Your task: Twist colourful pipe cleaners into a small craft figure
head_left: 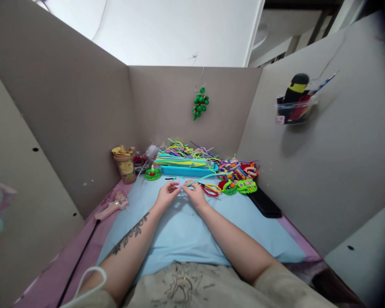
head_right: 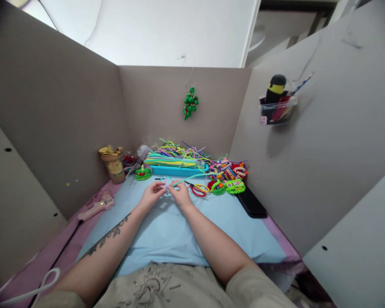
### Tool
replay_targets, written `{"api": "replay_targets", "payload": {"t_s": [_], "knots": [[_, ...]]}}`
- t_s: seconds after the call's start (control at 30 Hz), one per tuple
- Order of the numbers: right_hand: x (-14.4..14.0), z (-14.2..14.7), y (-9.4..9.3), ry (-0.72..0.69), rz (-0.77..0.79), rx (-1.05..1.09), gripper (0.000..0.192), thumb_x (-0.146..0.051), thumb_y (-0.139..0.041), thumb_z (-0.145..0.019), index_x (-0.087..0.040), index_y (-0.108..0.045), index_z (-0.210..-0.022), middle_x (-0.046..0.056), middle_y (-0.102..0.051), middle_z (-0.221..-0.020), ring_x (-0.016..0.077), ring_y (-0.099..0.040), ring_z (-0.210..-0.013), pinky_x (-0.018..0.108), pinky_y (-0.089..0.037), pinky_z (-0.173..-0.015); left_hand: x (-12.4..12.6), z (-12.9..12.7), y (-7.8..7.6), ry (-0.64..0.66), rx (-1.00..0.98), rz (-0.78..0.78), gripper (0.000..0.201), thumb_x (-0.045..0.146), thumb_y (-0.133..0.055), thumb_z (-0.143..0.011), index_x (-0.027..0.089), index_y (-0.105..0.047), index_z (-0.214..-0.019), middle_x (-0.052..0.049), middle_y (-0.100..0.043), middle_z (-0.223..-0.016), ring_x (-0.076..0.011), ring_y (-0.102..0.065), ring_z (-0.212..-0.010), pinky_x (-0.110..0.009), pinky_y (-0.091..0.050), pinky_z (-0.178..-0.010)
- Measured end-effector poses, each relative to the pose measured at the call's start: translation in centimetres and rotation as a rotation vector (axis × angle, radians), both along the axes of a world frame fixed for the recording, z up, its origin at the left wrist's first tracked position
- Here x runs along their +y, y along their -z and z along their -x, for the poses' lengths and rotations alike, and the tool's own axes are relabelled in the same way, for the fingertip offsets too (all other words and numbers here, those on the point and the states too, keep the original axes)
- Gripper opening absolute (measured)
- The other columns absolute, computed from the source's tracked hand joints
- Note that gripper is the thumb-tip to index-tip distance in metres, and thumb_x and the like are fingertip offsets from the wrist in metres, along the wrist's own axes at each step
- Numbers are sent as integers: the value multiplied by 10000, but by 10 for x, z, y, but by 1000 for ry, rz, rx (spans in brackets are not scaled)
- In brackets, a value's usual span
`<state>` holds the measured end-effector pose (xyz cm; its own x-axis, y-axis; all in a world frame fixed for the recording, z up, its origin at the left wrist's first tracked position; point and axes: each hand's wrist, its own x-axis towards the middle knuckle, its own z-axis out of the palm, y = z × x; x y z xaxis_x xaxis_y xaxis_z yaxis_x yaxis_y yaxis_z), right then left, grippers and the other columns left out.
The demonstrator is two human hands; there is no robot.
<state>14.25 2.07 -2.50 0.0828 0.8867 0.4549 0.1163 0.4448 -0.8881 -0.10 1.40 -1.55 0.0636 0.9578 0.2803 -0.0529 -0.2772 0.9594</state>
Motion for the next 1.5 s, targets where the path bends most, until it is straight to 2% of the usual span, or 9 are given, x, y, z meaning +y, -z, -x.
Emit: {"api": "replay_targets", "payload": {"t_s": [0.47, 0.97, 1.27, 1.5], "knots": [[-2, 3, 0, -10, -17, -25, 198, -367, -638, -666, -174, -638, -710, 77, -549, -912, 205, -541, -891, 253, -450, -600, 4, 0, 7, -10, 50, -44, 340, 334, -660, -656, 143, -526, -903, 4, -589, -631, -124, -578, -598, -238, -432, -590], [-4, 2, -3, 41, -37, 15, 171, -340, -620, -679, -176, -632, -725, 77, -546, -910, 201, -535, -897, 236, -439, -557, 4, 2, 7, -91, 43, -39, 314, 324, -665, -637, 143, -548, -866, -7, -609, -620, -138, -589, -591, -246, -440, -589], [-5, 4, -3, 56, -50, -85, 152, -331, -610, -694, -189, -654, -725, 78, -576, -903, 205, -529, -915, 220, -411, -522, 5, 2, 6, -56, -2, 3, 270, 318, -636, -658, 154, -544, -852, 13, -588, -591, -139, -594, -587, -243, -436, -582], [-4, 4, -1, 35, -57, -89, 185, -359, -607, -695, -183, -653, -729, 85, -569, -915, 210, -536, -913, 228, -430, -535, 2, 1, 3, -12, -3, -36, 348, 323, -685, -621, 148, -529, -878, 6, -604, -626, -132, -592, -595, -250, -450, -602]]}}
